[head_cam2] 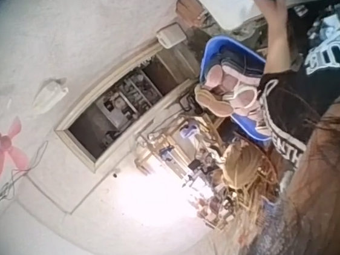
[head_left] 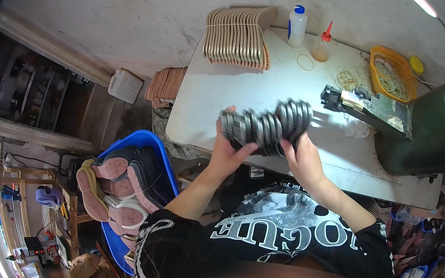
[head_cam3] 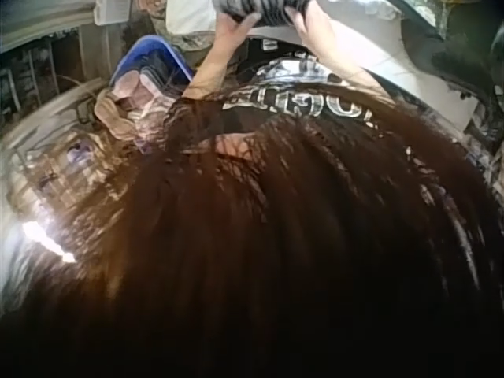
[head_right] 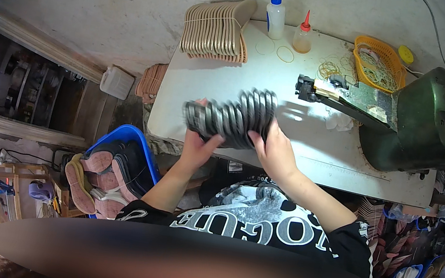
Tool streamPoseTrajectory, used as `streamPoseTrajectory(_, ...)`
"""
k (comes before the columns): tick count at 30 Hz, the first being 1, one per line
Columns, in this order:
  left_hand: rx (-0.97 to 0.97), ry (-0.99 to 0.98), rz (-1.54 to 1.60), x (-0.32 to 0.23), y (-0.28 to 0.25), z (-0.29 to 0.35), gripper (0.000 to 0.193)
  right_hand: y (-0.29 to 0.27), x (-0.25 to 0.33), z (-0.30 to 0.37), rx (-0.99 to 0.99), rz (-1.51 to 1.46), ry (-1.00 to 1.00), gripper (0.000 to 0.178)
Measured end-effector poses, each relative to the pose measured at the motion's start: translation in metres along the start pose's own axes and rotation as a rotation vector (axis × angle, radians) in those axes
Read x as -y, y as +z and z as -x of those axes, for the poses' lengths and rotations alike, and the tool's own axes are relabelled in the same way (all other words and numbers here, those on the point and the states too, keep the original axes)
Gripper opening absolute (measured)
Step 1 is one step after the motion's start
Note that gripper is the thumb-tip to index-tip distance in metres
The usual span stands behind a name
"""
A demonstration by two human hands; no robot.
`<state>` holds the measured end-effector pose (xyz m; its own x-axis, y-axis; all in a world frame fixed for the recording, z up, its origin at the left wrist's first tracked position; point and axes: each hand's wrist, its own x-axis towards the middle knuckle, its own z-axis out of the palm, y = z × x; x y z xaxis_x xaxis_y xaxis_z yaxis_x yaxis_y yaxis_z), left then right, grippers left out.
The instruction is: The recorder is organizing and inspecting individual shoe sole or insole components at a manufacturing workstation.
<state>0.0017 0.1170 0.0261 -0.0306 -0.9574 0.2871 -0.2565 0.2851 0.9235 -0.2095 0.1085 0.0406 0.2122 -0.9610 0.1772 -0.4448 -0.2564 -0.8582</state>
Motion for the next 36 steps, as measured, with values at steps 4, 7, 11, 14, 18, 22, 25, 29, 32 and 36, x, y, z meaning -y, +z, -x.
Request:
streamPoseTrajectory(4, 0.054, 0.012, -0.197, -0.013, -0.016, -0.027, 0.083, -0.012, 0.018, -0.012, -0.005, 0.101, 0.065, 0.038)
streamPoseTrajectory(7, 0.159, -0.212, -0.438, -0.016, -0.029, -0.065, 0.071, -0.011, 0.012, -0.031, 0.102, 0.323, 0.144, 0.048)
streamPoseTrajectory(11, 0.436, -0.542, -0.958, 0.046, -0.015, -0.084, 0.071, 0.026, -0.036, -0.043, 0.345, 0.681, 0.219, 0.071)
streamPoseTrajectory(14, 0.34, -0.443, -0.89, 0.061, -0.013, -0.082, 0.07, 0.026, -0.064, -0.043, 0.402, 0.347, 0.346, 0.073)
streamPoseTrajectory(18, 0.389, -0.44, -0.969, 0.04, -0.003, -0.09, 0.069, 0.033, -0.067, -0.034, 0.42, -0.336, 0.75, 0.052)
streamPoseTrajectory(22, 0.541, -0.237, -0.996, 0.029, 0.02, -0.103, 0.107, 0.031, -0.07, -0.013, 0.385, -1.074, 0.931, 0.039)
streamPoseTrajectory(25, 0.832, -0.102, -1.016, 0.019, 0.039, -0.1, 0.139, 0.016, -0.06, 0.016, 0.384, -1.248, 0.92, 0.032)
streamPoseTrajectory(29, 0.906, 0.009, -1.041, 0.002, 0.061, -0.071, 0.139, -0.003, -0.077, 0.05, 0.613, -0.807, 0.818, 0.038)
streamPoseTrajectory(32, 0.987, 0.124, -1.045, -0.009, 0.068, -0.055, 0.134, -0.038, -0.076, 0.06, 0.903, -0.278, 0.601, 0.038)
streamPoseTrajectory(36, 1.002, 0.158, -1.004, -0.016, 0.069, -0.046, 0.129, -0.079, -0.061, 0.051, 0.933, -0.063, 0.568, 0.032)
